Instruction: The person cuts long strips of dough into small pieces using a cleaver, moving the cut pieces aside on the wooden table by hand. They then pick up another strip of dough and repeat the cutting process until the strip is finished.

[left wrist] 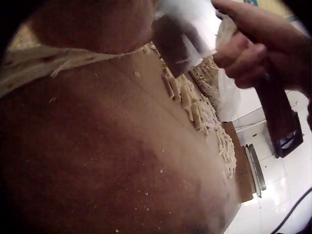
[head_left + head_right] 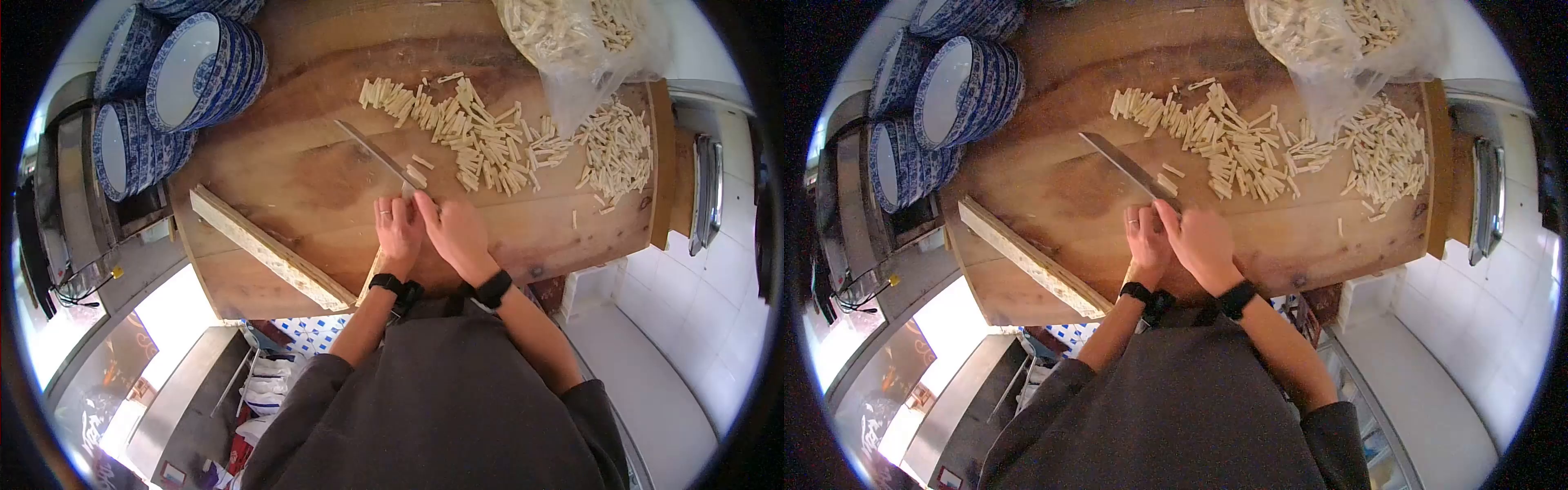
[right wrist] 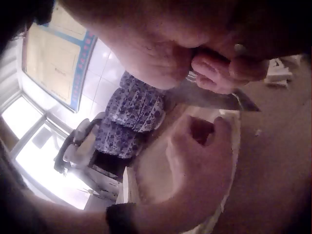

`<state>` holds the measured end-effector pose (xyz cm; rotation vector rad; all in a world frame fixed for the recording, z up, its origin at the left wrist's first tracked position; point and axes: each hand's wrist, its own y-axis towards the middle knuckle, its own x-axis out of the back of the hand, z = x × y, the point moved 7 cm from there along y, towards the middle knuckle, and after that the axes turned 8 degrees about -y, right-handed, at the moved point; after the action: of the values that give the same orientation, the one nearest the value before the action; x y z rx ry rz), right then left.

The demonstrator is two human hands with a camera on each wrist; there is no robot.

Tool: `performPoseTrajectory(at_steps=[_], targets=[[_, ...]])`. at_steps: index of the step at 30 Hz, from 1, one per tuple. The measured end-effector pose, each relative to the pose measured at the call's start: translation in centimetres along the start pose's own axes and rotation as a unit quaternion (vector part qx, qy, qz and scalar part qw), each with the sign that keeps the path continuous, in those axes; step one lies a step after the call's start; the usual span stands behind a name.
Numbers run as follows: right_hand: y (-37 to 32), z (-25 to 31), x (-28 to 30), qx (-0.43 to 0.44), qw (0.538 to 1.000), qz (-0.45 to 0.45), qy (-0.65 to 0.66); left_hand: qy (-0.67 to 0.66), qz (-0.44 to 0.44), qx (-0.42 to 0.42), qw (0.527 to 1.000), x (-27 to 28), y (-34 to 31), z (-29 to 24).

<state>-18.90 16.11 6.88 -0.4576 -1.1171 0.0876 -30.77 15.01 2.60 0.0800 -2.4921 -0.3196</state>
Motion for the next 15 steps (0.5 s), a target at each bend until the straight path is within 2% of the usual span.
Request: performPoseTrajectory(at_steps=[4,9,15], targets=[[-3.9,-2.0,2.3,-0.001,0.999,-0.032,-0.002,-0.005,-0.03,0.007,1.0,0.1,0.0,-0.4],[-5.9,-2.4,3.1,0.011,0.999,-0.036,-0.039,-0.01,0.006,0.004,1.0,0.0,-0.2,-0.3],[-6.3,-2.7,2.8,-0.001,0.999,0.015,-0.039,-0.004,0.009,0.0,1.0,-0.1,-0.2,0.0]])
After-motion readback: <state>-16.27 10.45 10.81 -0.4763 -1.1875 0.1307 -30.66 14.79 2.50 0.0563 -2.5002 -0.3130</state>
